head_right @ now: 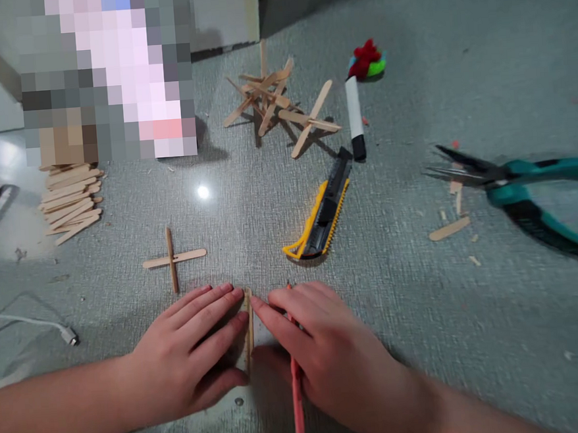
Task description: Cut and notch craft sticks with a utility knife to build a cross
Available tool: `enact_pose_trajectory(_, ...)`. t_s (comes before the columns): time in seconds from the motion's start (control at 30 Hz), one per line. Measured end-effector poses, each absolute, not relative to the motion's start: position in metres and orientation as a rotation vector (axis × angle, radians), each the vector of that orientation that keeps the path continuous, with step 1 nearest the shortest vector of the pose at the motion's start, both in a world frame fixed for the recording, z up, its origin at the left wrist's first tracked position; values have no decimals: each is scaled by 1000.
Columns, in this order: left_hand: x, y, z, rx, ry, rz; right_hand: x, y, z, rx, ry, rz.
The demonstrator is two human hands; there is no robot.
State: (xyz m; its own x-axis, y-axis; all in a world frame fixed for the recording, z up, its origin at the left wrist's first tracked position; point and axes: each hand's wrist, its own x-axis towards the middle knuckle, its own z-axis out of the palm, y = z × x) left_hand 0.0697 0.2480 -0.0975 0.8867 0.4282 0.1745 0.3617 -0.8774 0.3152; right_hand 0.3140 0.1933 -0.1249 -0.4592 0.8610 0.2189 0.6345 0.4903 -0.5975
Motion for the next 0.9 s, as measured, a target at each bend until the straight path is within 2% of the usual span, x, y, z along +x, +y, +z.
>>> enact_pose_trajectory(0.9,67,243,-102,2767,622,327,313,193,-128,-1216,-2304,490)
